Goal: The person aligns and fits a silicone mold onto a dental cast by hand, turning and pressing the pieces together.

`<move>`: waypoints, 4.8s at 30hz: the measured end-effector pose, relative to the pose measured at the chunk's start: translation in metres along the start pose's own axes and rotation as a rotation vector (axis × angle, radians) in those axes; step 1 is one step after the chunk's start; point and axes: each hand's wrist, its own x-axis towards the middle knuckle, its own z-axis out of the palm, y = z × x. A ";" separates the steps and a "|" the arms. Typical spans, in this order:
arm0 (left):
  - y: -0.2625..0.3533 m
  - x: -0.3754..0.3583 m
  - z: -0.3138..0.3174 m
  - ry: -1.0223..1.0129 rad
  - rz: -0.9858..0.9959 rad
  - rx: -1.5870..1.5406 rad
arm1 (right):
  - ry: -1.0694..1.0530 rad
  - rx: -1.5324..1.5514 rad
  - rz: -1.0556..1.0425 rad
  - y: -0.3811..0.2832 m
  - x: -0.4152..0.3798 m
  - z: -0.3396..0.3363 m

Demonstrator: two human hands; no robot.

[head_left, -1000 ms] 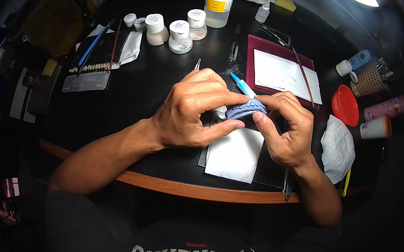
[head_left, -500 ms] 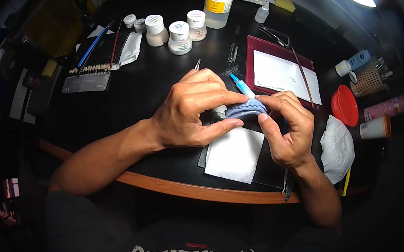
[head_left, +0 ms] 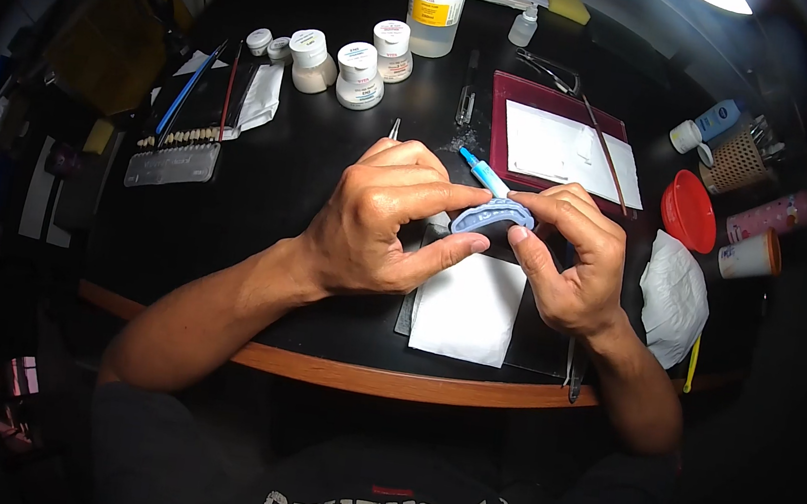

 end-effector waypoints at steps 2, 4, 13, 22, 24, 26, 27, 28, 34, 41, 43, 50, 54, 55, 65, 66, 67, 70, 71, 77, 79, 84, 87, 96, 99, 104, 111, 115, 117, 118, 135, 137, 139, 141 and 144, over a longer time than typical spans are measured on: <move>0.001 0.000 -0.001 -0.006 -0.003 -0.002 | 0.004 0.006 0.002 0.000 0.000 0.000; 0.001 0.000 0.000 -0.005 -0.006 -0.012 | -0.001 0.002 -0.003 0.001 0.000 0.000; 0.002 0.001 -0.001 -0.003 -0.009 -0.016 | 0.011 0.001 0.002 -0.001 0.000 0.003; 0.002 0.001 -0.003 0.004 -0.039 0.008 | -0.008 0.019 -0.025 0.001 0.001 0.004; 0.001 0.001 -0.003 0.014 -0.047 0.005 | -0.017 0.030 -0.030 0.002 0.000 0.005; 0.000 0.001 -0.001 0.033 -0.049 -0.005 | -0.028 0.033 -0.027 0.002 -0.001 0.005; 0.000 0.001 -0.001 0.033 -0.053 -0.002 | -0.028 0.034 -0.026 0.002 0.000 0.005; 0.000 0.001 -0.001 0.032 -0.058 0.001 | -0.028 0.037 -0.026 0.003 -0.001 0.005; -0.001 0.001 -0.002 0.029 -0.086 -0.008 | -0.036 0.047 -0.058 0.003 0.000 0.006; -0.001 0.000 -0.002 0.019 -0.106 -0.010 | -0.034 0.061 -0.056 0.004 -0.001 0.006; -0.004 -0.001 0.003 0.066 -0.092 -0.033 | -0.043 0.056 -0.054 0.004 -0.001 0.006; -0.005 -0.002 0.005 0.080 -0.096 -0.044 | -0.044 0.054 -0.073 0.004 -0.001 0.006; -0.006 -0.001 0.004 0.080 -0.094 -0.043 | -0.050 0.045 -0.085 0.005 0.000 0.006; -0.006 -0.001 0.005 0.083 -0.093 -0.044 | -0.050 0.043 -0.086 0.004 0.000 0.006; -0.002 0.000 0.003 0.049 -0.150 -0.084 | -0.040 0.062 -0.085 0.005 -0.002 0.007; -0.002 0.000 0.003 0.053 -0.157 -0.090 | -0.047 0.061 -0.086 0.005 -0.001 0.007; -0.001 0.000 0.003 0.057 -0.164 -0.096 | -0.054 0.060 -0.088 0.004 -0.001 0.007; 0.000 0.000 0.001 0.053 -0.174 -0.102 | -0.066 0.053 -0.088 0.003 -0.001 0.006; 0.000 0.001 0.001 0.050 -0.174 -0.101 | -0.068 0.048 -0.088 0.002 -0.001 0.006; 0.003 0.001 -0.004 -0.061 -0.238 -0.105 | 0.017 0.053 -0.046 0.001 -0.001 0.008; 0.003 -0.001 -0.001 -0.084 -0.274 -0.187 | 0.058 0.056 -0.020 -0.001 -0.001 0.008; 0.011 0.002 0.003 -0.195 -0.250 -0.254 | 0.082 0.026 -0.032 0.005 -0.003 0.006; 0.012 0.001 0.006 -0.238 -0.273 -0.337 | 0.095 0.039 -0.026 0.004 -0.003 0.005; 0.015 -0.003 0.012 -0.116 -0.439 -0.458 | 0.144 0.204 -0.011 -0.004 -0.006 0.010; 0.013 -0.001 0.009 -0.025 -0.564 -0.641 | 0.092 0.132 -0.076 -0.005 -0.002 0.001; 0.017 0.000 0.005 0.060 -0.718 -0.887 | 0.029 0.057 -0.066 -0.006 -0.004 0.001; 0.019 -0.001 0.008 0.074 -0.670 -0.873 | 0.069 0.094 -0.120 0.000 -0.004 0.004; 0.022 0.003 0.006 0.049 -0.555 -0.710 | 0.072 0.084 -0.129 0.001 -0.004 0.003; 0.014 -0.002 0.004 -0.016 -0.455 -0.546 | 0.074 0.072 -0.127 0.001 -0.004 0.002; 0.014 -0.001 0.005 0.006 -0.450 -0.547 | 0.072 0.071 -0.125 0.001 -0.004 0.002; 0.010 0.003 -0.001 0.028 -0.062 -0.015 | 0.032 0.060 -0.102 0.000 -0.004 0.001; 0.010 0.003 -0.001 0.033 -0.063 -0.015 | 0.036 0.071 -0.093 0.000 -0.005 0.002; 0.010 0.003 -0.001 0.036 -0.054 -0.009 | 0.036 0.072 -0.092 0.000 -0.004 0.001; 0.009 0.003 -0.001 0.035 -0.041 -0.002 | 0.028 0.065 -0.093 -0.001 -0.004 0.000; 0.008 0.004 -0.001 0.038 -0.027 0.010 | 0.015 0.050 -0.103 -0.001 -0.004 -0.001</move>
